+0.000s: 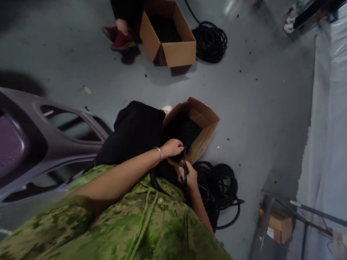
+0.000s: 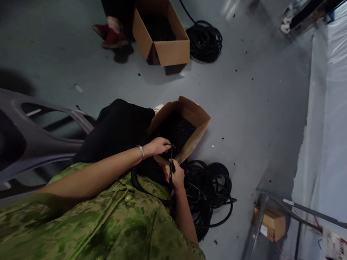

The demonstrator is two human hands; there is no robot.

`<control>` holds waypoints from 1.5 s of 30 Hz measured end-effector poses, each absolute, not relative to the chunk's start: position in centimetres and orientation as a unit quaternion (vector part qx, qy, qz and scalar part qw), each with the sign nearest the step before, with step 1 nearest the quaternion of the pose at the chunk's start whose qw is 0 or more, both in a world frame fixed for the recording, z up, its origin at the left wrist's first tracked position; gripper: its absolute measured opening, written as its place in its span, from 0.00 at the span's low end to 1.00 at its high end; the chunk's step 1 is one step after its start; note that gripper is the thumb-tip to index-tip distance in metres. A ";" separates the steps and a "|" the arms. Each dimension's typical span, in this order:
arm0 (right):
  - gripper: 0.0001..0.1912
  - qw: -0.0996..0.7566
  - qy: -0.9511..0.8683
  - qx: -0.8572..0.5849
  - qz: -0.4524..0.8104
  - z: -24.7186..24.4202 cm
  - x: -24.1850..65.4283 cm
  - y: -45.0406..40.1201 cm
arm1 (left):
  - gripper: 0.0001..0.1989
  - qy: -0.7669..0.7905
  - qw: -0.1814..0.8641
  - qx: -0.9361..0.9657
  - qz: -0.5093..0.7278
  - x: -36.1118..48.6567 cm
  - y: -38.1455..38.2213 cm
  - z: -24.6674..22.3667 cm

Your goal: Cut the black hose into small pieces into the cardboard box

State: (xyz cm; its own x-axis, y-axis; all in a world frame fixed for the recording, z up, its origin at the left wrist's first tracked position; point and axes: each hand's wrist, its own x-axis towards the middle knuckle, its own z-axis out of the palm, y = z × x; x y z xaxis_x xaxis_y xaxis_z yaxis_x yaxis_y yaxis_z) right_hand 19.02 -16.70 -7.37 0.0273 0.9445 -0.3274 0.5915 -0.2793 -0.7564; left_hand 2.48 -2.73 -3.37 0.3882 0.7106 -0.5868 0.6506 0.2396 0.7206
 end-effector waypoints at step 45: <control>0.20 0.241 -0.616 -0.685 0.305 -10.2 18.3 -16.7 | 0.16 0.536 0.538 0.645 -0.083 1.4 -2.4 -1.6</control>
State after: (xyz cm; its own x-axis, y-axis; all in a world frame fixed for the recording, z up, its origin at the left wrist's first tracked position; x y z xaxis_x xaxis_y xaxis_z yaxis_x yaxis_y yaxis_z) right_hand 18.31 -16.74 -10.22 0.0540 0.9912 -0.1210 0.6965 -0.1243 -0.7068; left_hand 1.36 -2.37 -1.64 0.4112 0.6029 -0.6836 0.7814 0.1529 0.6049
